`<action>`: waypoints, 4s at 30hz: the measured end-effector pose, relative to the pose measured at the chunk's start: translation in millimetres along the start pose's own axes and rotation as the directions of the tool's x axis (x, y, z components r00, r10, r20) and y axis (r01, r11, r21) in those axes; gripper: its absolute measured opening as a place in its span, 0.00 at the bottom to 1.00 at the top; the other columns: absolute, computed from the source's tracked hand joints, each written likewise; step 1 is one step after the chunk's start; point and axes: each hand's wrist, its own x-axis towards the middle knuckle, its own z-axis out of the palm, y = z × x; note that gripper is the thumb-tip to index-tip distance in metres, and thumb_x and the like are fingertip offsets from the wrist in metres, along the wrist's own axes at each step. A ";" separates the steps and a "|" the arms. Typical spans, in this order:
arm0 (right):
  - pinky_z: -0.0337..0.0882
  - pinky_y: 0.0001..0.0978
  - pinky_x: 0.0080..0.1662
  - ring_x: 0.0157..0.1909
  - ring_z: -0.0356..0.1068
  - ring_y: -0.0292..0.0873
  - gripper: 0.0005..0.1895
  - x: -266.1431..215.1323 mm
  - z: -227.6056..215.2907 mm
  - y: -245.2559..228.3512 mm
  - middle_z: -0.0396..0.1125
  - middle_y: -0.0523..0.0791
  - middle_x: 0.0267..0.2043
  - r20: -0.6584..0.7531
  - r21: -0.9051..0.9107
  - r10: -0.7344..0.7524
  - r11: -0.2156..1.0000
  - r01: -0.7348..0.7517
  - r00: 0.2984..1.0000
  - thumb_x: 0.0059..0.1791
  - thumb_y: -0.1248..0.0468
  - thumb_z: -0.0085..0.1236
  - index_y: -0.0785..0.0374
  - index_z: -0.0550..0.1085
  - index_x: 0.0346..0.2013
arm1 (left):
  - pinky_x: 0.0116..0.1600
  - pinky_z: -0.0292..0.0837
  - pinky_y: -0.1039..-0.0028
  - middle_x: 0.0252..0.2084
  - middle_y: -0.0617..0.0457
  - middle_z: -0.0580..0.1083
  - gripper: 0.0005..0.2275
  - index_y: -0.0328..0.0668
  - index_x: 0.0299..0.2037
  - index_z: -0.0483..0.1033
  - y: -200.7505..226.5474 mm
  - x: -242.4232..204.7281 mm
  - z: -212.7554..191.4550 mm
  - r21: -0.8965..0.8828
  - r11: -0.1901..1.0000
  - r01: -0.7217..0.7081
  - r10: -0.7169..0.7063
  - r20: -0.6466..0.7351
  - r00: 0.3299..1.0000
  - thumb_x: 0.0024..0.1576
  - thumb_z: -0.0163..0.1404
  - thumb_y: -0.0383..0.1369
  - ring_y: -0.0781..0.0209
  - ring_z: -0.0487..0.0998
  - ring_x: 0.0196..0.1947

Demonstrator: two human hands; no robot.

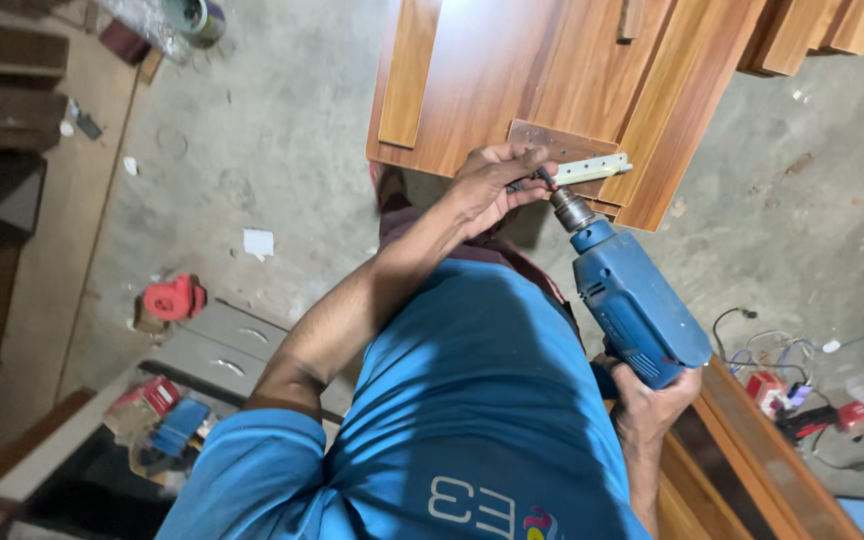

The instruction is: The person assembles a wooden furniture piece by aligning wooden planks and securing them with screws using a power drill. They also attach metal brackets to the underside of the assembled panel.

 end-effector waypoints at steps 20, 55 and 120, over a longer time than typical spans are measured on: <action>0.74 0.39 0.63 0.60 0.71 0.48 0.46 57.3 -64.5 35.1 0.64 0.55 0.63 0.073 -0.114 -0.123 0.985 0.130 0.990 0.46 0.58 0.77 0.75 0.60 0.69 | 0.46 0.83 0.73 0.41 0.45 0.81 0.15 0.31 0.46 0.77 -11.5 -15.2 29.2 0.063 0.984 -0.166 0.162 0.057 0.985 0.56 0.60 0.37 0.61 0.84 0.40; 0.68 0.28 0.28 0.25 0.65 0.37 0.26 93.7 -103.1 -88.4 0.68 0.43 0.33 -0.106 -0.831 0.187 0.523 -0.190 0.977 0.51 0.51 0.74 0.67 0.77 0.52 | 0.48 0.74 0.62 0.43 0.52 0.77 0.15 0.47 0.53 0.76 -3.5 -22.9 -36.8 0.885 -0.166 -0.435 0.601 0.440 0.667 0.56 0.59 0.27 0.51 0.79 0.44; 0.72 0.47 0.39 0.37 0.73 0.54 0.28 113.5 -25.6 -109.6 0.73 0.59 0.41 0.060 -0.995 0.235 0.092 0.040 0.970 0.52 0.49 0.73 0.73 0.76 0.49 | 0.40 0.75 0.63 0.38 0.53 0.75 0.18 0.42 0.54 0.76 -3.4 -15.7 -47.0 0.846 -0.248 -0.472 0.616 0.514 0.597 0.54 0.63 0.24 0.54 0.78 0.38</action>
